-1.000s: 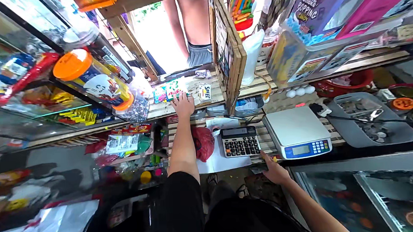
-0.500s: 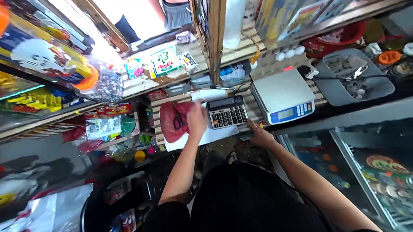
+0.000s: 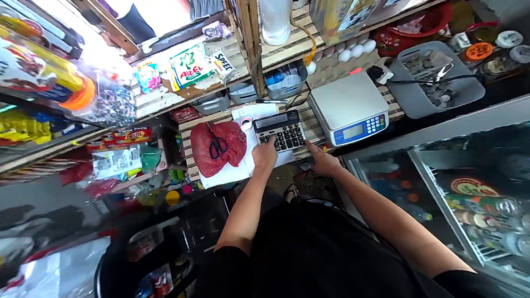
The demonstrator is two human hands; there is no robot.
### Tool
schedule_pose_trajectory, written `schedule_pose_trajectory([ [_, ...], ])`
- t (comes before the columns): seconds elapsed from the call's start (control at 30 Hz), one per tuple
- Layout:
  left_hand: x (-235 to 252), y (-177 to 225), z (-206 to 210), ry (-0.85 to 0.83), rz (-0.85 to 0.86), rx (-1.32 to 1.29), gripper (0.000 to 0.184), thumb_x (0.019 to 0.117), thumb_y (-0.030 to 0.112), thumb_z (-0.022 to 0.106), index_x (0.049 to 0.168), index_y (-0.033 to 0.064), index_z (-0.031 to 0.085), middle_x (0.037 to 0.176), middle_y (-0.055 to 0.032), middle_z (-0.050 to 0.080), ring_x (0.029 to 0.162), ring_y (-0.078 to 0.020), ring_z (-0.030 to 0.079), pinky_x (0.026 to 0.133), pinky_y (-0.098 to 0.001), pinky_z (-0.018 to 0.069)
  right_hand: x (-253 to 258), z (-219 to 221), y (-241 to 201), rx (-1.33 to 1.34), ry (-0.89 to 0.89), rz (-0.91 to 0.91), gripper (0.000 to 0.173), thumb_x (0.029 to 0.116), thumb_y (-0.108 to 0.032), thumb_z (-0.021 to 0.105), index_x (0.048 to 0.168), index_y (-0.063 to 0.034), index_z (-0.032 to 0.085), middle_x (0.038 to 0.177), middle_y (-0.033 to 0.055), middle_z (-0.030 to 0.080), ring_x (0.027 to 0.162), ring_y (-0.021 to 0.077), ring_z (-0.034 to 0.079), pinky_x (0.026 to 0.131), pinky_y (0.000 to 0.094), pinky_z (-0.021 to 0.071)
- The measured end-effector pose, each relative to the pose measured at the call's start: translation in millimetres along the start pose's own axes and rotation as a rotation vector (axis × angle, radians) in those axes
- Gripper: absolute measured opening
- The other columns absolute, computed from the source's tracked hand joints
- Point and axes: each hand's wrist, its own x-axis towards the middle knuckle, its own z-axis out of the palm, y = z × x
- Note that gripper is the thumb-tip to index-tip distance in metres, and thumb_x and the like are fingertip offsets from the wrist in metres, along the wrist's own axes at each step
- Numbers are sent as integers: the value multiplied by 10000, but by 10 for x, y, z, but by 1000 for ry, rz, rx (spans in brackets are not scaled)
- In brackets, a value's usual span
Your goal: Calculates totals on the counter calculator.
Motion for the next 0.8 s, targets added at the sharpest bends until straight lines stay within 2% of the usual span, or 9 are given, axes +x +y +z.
schedule_pose_trajectory([
  [0.1, 100, 54, -34, -2, 5, 27, 513, 1028, 108, 488, 1520, 251, 502, 1085, -235, 717, 995, -432, 694, 795, -602, 537, -5, -7, -7, -2, 7, 1, 1020, 891, -50, 690, 1658, -249, 48, 1633, 184, 332, 1208, 477, 610, 900, 700, 498],
  [0.23, -28, 187, -96, -2, 48, 18, 485, 1027, 115, 478, 1491, 245, 535, 1060, -225, 722, 967, -427, 701, 767, -597, 542, -1, -7, -7, 2, 5, 0, 1016, 892, -52, 692, 1657, -261, 56, 1636, 173, 331, 1233, 470, 597, 908, 691, 498],
  [0.37, -163, 325, 59, -22, 155, 22, 506, 1030, 121, 489, 1513, 270, 520, 967, -210, 730, 919, -415, 704, 765, -582, 537, -8, -12, -14, 14, 4, -3, 1013, 891, -44, 686, 1658, -261, 61, 1649, 154, 316, 1233, 468, 597, 905, 704, 490],
  [0.43, -150, 361, 121, -119, 170, 53, 503, 1032, 128, 491, 1514, 271, 513, 1073, -217, 718, 1019, -418, 688, 830, -594, 531, -3, -12, -16, 8, -1, -1, 1013, 893, -55, 687, 1658, -260, 54, 1648, 155, 317, 1238, 467, 595, 911, 703, 491],
  [0.53, -190, 359, 37, -185, 206, 52, 343, 1062, 186, 452, 1329, 163, 665, 1151, -198, 711, 1114, -395, 671, 882, -604, 521, 16, -22, -11, -3, -4, -6, 1015, 902, -67, 680, 1658, -262, 32, 1640, 164, 328, 1232, 466, 601, 918, 694, 495],
  [0.6, -271, 262, -27, -177, 205, 7, 334, 1070, 198, 420, 1259, 133, 688, 1149, -184, 716, 1125, -379, 672, 901, -597, 514, 24, -1, 6, -6, -3, -8, 1019, 901, -75, 679, 1658, -261, 23, 1631, 171, 342, 1227, 464, 604, 916, 688, 500],
  [0.67, -316, 60, -66, -100, 142, -79, 346, 1077, 220, 403, 1244, 137, 695, 1151, -165, 724, 1127, -365, 674, 926, -589, 511, 31, 23, 31, -5, 4, -14, 1024, 897, -82, 682, 1659, -252, 19, 1631, 178, 337, 1222, 462, 607, 911, 681, 506],
  [0.8, -288, -449, -354, 98, -83, -230, 371, 1054, 188, 418, 1334, 177, 661, 1124, -170, 738, 1089, -383, 694, 909, -614, 521, 43, 45, 57, -14, 25, -22, 1035, 896, -121, 717, 1659, -233, 28, 1618, 193, 353, 1203, 471, 618, 907, 687, 511],
])
